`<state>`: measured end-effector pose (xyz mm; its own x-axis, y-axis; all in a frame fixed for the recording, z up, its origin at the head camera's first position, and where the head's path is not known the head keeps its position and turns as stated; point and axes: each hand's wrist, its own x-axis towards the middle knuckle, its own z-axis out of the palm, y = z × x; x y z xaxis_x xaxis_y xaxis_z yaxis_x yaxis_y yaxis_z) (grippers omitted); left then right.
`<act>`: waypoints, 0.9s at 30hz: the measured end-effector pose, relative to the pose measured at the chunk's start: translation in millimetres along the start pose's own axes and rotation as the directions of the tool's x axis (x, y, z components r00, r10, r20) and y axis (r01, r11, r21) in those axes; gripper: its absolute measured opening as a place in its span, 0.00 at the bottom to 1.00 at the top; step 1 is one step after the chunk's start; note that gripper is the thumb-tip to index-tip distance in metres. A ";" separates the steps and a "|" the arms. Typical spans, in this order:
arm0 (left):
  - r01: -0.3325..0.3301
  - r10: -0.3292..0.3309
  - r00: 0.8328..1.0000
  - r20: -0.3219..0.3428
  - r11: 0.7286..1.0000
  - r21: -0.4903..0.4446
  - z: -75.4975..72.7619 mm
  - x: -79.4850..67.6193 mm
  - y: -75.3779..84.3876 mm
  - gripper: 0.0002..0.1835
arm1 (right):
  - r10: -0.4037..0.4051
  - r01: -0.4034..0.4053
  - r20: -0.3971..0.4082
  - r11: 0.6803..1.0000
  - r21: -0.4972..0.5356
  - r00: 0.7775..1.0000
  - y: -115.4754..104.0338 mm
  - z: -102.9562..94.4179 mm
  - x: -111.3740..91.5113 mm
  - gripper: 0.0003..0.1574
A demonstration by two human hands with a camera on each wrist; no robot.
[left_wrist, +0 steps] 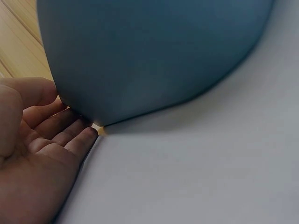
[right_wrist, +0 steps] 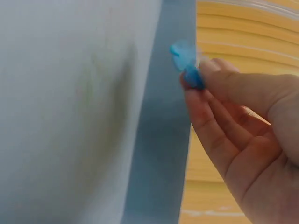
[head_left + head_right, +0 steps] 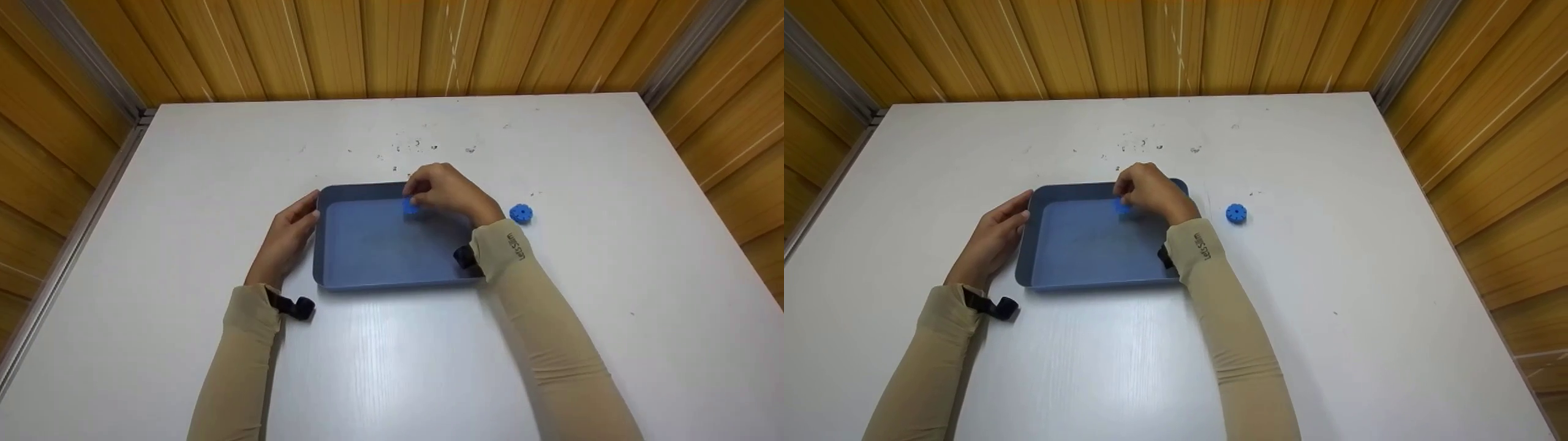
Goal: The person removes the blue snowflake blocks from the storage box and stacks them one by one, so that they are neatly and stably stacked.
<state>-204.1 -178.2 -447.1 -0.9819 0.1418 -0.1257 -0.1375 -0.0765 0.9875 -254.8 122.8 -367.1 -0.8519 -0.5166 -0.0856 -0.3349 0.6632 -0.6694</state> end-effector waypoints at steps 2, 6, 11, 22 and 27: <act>0.008 -0.008 1.000 -0.009 1.000 -0.001 -0.3 -0.1 0.2 0.28 | 0.007 -0.007 -0.014 1.000 0.007 1.000 2.2 -6.4 -4.0 0.10; 0.015 -0.015 1.000 -0.016 1.000 -0.006 -0.2 -0.8 0.7 0.28 | 0.026 -0.026 -0.030 1.000 -0.010 0.999 5.4 -18.7 -13.4 0.09; 0.017 -0.017 1.000 -0.018 1.000 0.007 1.4 -1.6 2.6 0.28 | 0.038 -0.040 -0.082 0.999 -0.020 0.996 11.3 -33.8 -28.4 0.11; -0.004 0.004 1.000 -0.013 1.000 0.015 2.5 -2.0 2.1 0.28 | 0.110 -0.112 -0.158 0.994 -0.002 0.981 41.7 -60.9 -57.4 0.13; -0.011 0.011 1.000 -0.007 1.000 0.004 2.0 -2.0 1.5 0.28 | 0.120 -0.125 -0.206 0.992 -0.013 0.971 54.4 -67.1 -70.1 0.12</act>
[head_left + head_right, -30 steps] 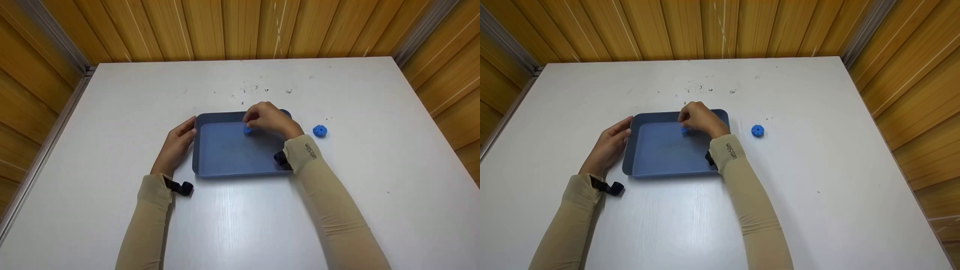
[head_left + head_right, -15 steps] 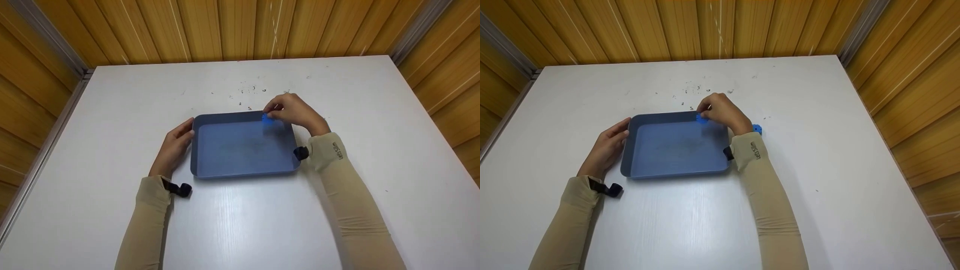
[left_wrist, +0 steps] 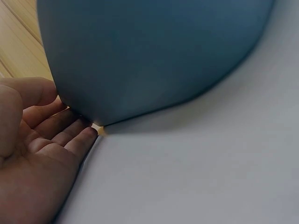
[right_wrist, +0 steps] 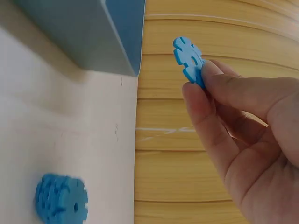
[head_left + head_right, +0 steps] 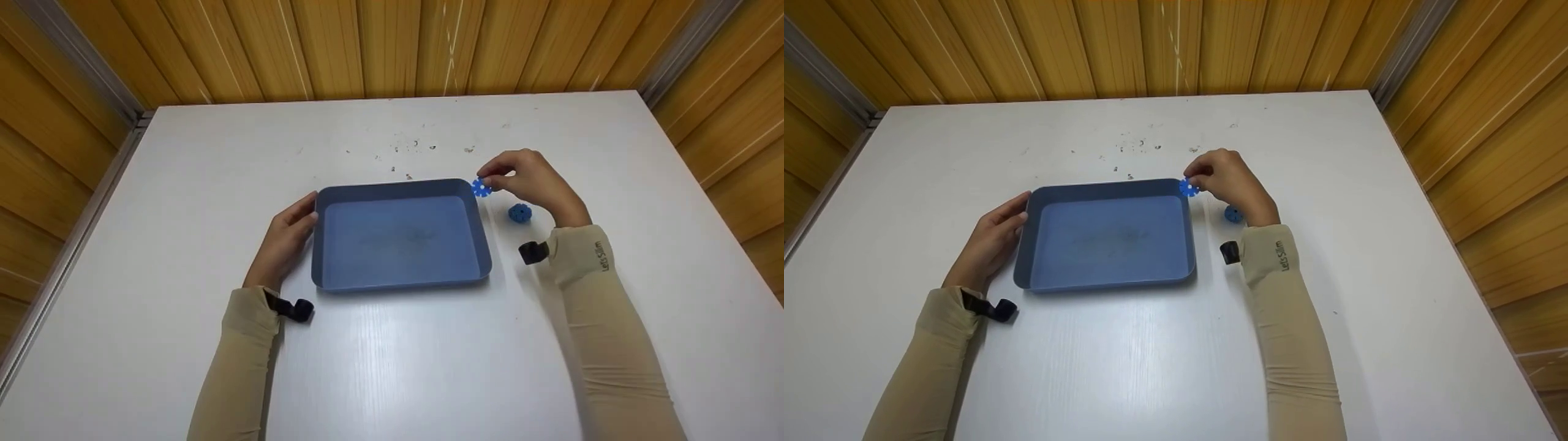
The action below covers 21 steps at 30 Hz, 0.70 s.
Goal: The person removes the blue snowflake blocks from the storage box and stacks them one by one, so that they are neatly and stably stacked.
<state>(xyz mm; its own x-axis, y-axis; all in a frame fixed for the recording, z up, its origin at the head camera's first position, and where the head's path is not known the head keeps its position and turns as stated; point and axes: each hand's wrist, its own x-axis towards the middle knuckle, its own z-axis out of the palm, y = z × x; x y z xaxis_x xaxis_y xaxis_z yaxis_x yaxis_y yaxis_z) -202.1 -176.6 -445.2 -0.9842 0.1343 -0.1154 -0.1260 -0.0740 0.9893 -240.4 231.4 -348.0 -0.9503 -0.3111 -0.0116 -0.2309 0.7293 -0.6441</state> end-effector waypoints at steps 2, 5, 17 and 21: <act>-0.001 0.001 1.000 0.003 1.000 -0.014 -0.1 0.1 -0.7 0.28 | 0.012 -0.012 -0.009 1.000 -0.005 1.000 5.5 -2.1 -3.8 0.12; -0.004 0.004 1.000 0.009 1.000 -0.029 0.2 0.6 -1.7 0.28 | 0.049 -0.049 -0.008 0.999 -0.010 0.999 13.9 -4.9 -9.4 0.13; 0.006 -0.006 1.000 0.008 1.000 -0.030 -0.4 0.3 -1.3 0.28 | 0.210 -0.210 -0.019 0.978 0.003 0.977 44.7 -12.2 -28.0 0.15; 0.003 -0.002 1.000 0.003 1.000 -0.028 -1.0 0.5 -1.3 0.28 | 0.218 -0.218 -0.028 0.976 0.006 0.976 52.2 -11.9 -32.1 0.15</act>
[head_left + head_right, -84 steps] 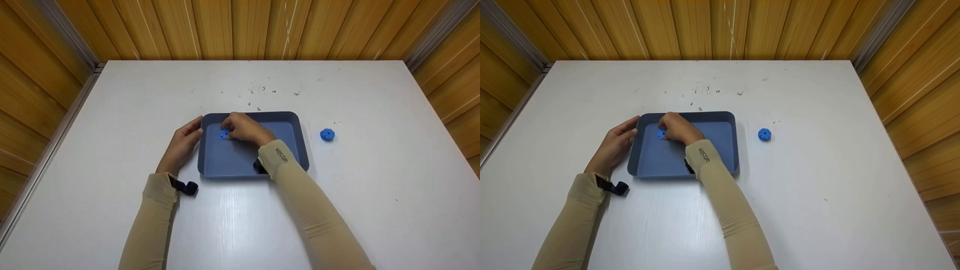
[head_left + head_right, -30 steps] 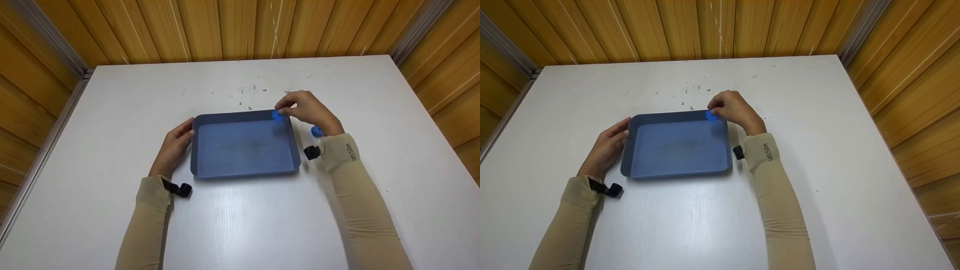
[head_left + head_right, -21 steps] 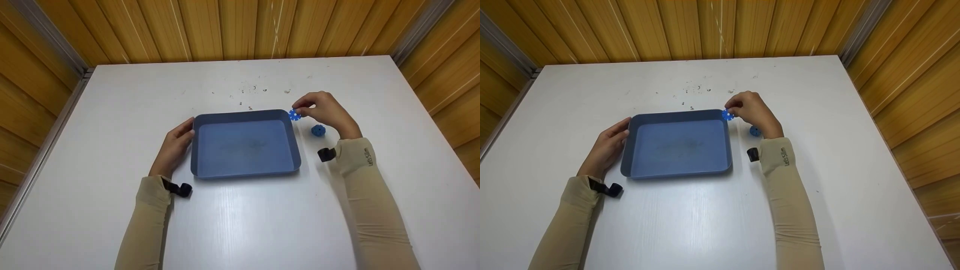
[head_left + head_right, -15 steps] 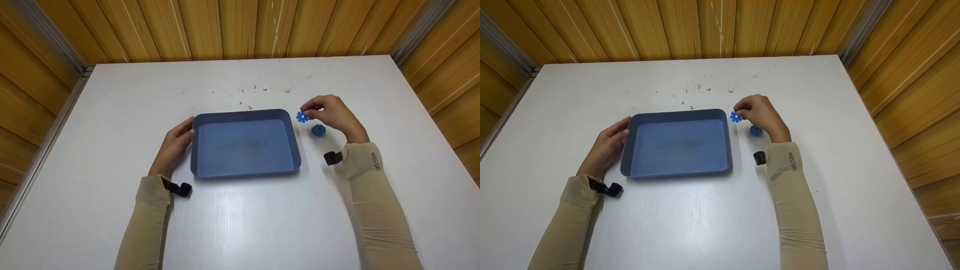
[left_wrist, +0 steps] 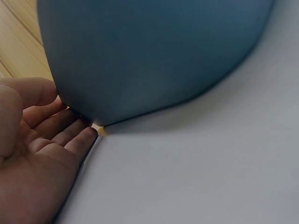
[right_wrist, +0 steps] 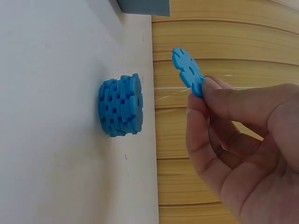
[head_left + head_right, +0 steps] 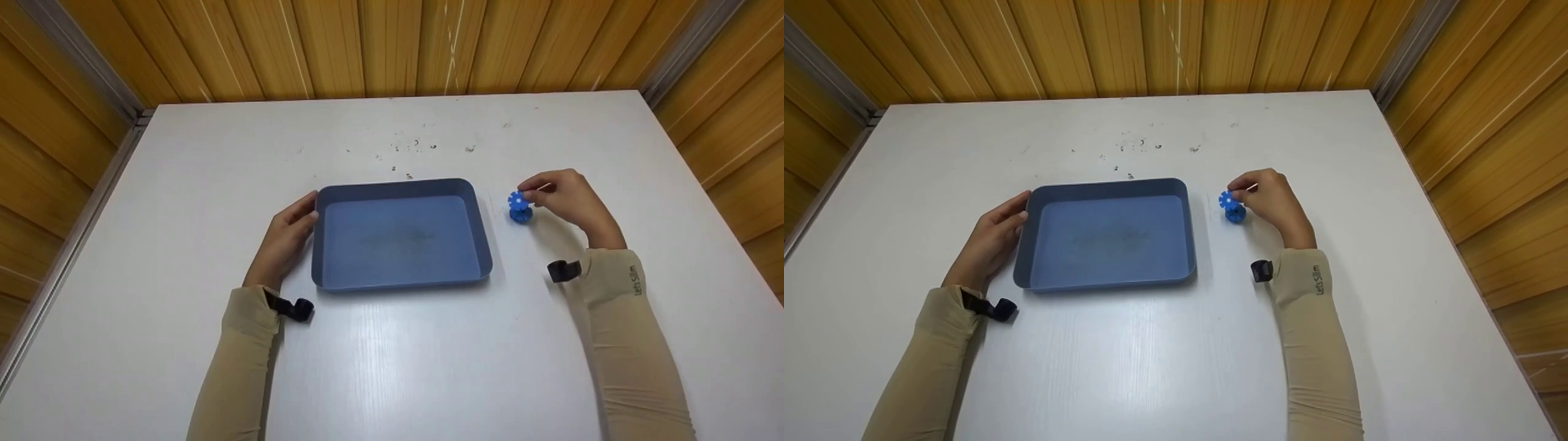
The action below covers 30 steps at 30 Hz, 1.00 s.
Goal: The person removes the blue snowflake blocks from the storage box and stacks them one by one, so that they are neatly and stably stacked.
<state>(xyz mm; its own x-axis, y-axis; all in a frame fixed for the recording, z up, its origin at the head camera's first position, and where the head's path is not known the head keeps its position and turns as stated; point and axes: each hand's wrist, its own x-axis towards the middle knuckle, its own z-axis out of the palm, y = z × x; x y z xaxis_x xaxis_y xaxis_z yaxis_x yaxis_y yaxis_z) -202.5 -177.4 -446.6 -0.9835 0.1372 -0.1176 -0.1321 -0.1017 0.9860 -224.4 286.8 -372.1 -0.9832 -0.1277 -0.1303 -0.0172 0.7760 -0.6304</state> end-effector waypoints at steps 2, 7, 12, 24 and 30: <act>-0.003 0.003 1.000 -0.001 1.000 0.004 0.1 -0.3 0.2 0.28 | 0.003 -0.003 -0.002 1.000 0.003 1.000 2.8 0.4 -1.0 0.15; -0.005 0.005 1.000 -0.003 1.000 -0.001 0.7 -0.4 0.0 0.28 | 0.010 -0.010 -0.007 1.000 0.019 1.000 8.6 2.2 -2.7 0.15; -0.008 0.008 1.000 0.003 0.999 -0.043 1.0 -0.3 -0.2 0.28 | 0.033 -0.032 -0.010 0.999 0.030 0.999 14.2 3.5 -3.9 0.16; -0.004 0.003 1.000 -0.011 0.999 -0.043 1.8 -0.3 0.4 0.28 | 0.044 -0.044 0.004 0.999 0.027 0.999 22.4 4.4 -4.3 0.19; -0.007 0.007 1.000 -0.005 1.000 -0.029 0.7 0.2 -0.2 0.28 | 0.050 -0.051 0.017 0.998 0.035 0.999 22.7 3.8 -4.3 0.20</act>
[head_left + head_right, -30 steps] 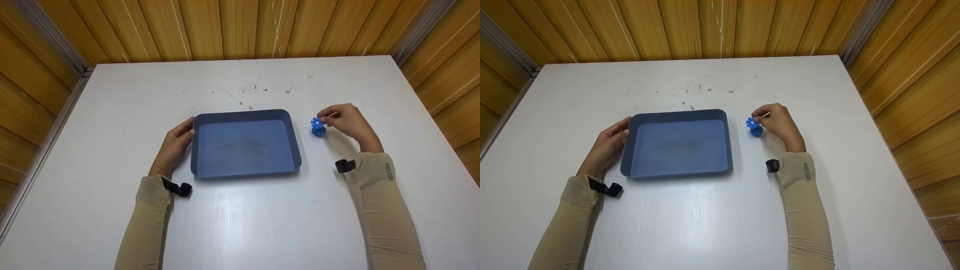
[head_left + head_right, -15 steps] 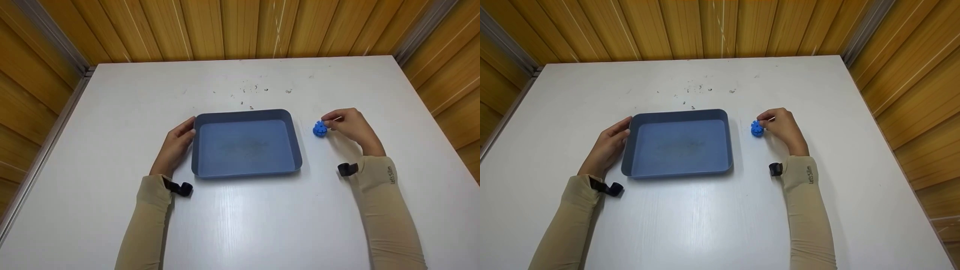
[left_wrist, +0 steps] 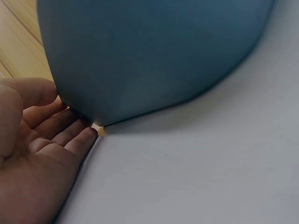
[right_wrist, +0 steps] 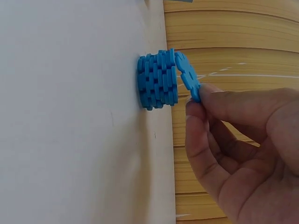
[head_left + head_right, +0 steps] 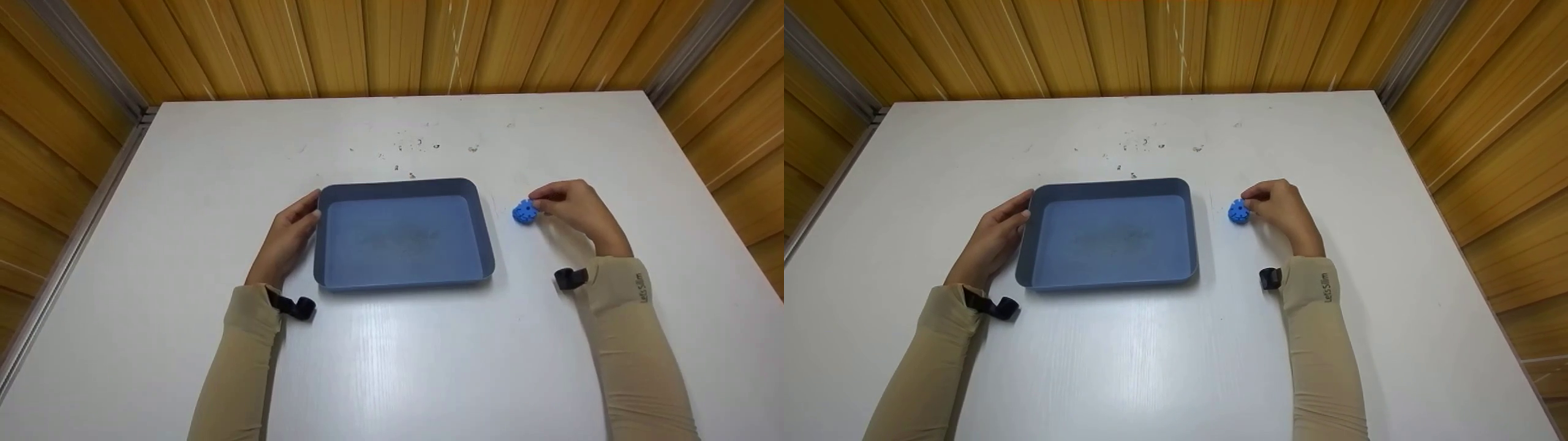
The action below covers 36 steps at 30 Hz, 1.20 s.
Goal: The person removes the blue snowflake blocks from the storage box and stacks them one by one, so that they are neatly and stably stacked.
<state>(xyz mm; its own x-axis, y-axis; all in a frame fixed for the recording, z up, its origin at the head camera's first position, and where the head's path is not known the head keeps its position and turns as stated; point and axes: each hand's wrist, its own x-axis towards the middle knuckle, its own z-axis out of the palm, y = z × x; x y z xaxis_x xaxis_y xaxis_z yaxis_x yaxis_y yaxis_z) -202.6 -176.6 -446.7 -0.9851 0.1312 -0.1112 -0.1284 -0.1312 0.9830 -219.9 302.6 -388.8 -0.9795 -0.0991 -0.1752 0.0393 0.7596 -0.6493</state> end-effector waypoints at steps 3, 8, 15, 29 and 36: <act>-0.005 0.005 1.000 0.004 1.000 -0.002 -0.2 -0.1 -0.5 0.28 | -0.002 0.002 0.005 1.000 -0.004 1.000 -0.2 -0.5 -0.5 0.21; -0.006 0.006 1.000 0.007 1.000 0.006 -0.1 -0.5 -0.5 0.28 | -0.006 0.006 0.013 1.000 0.005 1.000 2.3 -1.2 -1.5 0.21; -0.002 0.002 1.000 0.010 1.000 0.021 -0.6 -1.6 0.5 0.28 | -0.016 0.016 0.008 1.000 0.003 1.000 4.9 -0.2 -1.4 0.20; 0.004 -0.004 1.000 0.001 1.000 -0.007 0.1 0.5 -1.6 0.28 | -0.025 0.025 -0.008 0.999 0.021 1.000 9.0 -0.6 -3.7 0.28; 0.017 -0.017 1.000 -0.013 1.000 -0.002 0.7 1.0 2.3 0.27 | -0.072 0.073 -0.044 0.997 0.029 0.996 8.5 2.7 -5.6 0.36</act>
<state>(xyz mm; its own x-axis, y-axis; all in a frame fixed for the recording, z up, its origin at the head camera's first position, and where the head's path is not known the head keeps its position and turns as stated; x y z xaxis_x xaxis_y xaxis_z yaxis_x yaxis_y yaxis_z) -203.8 -176.1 -444.5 -0.9841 0.1207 -0.1300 -0.1456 -0.1307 0.9807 -213.5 307.9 -395.3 -0.9875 -0.1253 -0.0955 -0.0269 0.7313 -0.6815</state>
